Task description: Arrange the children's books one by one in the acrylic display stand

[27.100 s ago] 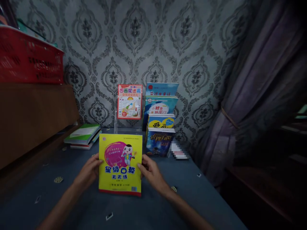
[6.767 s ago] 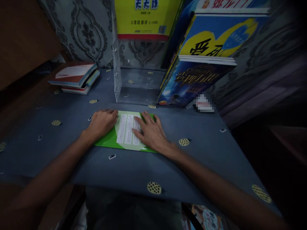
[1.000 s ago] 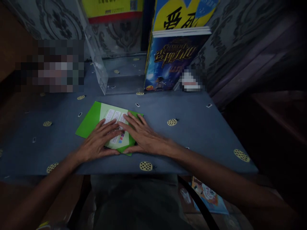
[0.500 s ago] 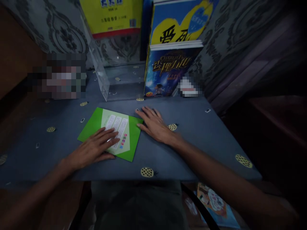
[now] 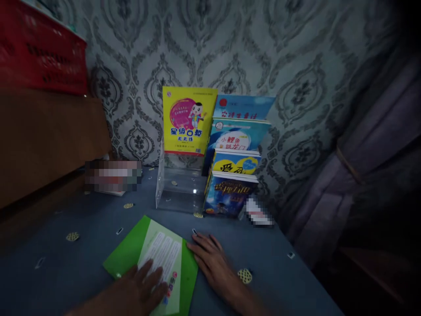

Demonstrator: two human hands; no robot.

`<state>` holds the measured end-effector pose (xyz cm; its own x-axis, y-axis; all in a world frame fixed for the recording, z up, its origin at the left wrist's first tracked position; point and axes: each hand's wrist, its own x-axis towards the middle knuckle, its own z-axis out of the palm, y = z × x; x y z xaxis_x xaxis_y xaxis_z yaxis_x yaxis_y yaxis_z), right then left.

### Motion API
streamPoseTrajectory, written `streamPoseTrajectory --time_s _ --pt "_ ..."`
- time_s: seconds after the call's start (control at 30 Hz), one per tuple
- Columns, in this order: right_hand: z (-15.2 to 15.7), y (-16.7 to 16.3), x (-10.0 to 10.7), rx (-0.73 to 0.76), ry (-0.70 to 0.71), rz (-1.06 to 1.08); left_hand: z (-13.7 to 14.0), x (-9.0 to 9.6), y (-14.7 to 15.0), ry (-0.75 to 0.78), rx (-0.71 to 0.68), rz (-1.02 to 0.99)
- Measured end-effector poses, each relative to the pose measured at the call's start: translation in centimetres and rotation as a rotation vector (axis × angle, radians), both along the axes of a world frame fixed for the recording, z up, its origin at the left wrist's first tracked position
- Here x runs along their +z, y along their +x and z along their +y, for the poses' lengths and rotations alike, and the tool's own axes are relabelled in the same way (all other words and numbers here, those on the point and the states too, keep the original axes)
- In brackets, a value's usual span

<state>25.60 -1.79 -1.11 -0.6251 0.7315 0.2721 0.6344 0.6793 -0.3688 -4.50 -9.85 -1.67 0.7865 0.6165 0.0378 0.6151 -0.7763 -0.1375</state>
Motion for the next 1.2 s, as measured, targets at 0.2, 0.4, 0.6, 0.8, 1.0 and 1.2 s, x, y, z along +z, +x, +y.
streamPoseTrajectory --time_s 0.2,0.4,0.6,0.8,1.0,1.2 --pt "0.1 0.1 -0.4 0.001 0.002 0.029 -0.8 1.2 0.1 0.110 0.001 0.036" --pt "-0.4 0.2 0.1 0.022 -0.066 0.081 0.3 0.8 -0.5 0.108 0.018 -0.040" --pt "-0.9 0.3 0.7 0.111 -0.144 0.227 1.3 0.9 -0.9 0.093 0.133 -0.417" --pt "-0.4 -0.4 1.0 0.187 -0.330 0.503 1.8 3.4 -0.4 0.024 0.240 -0.698" --pt "0.1 -1.2 1.0 0.164 -0.447 0.743 2.4 4.8 0.5 -0.110 0.267 -0.837" --pt "0.0 -1.5 1.6 0.145 -0.553 0.871 1.7 6.2 1.1 -0.272 0.333 -0.948"
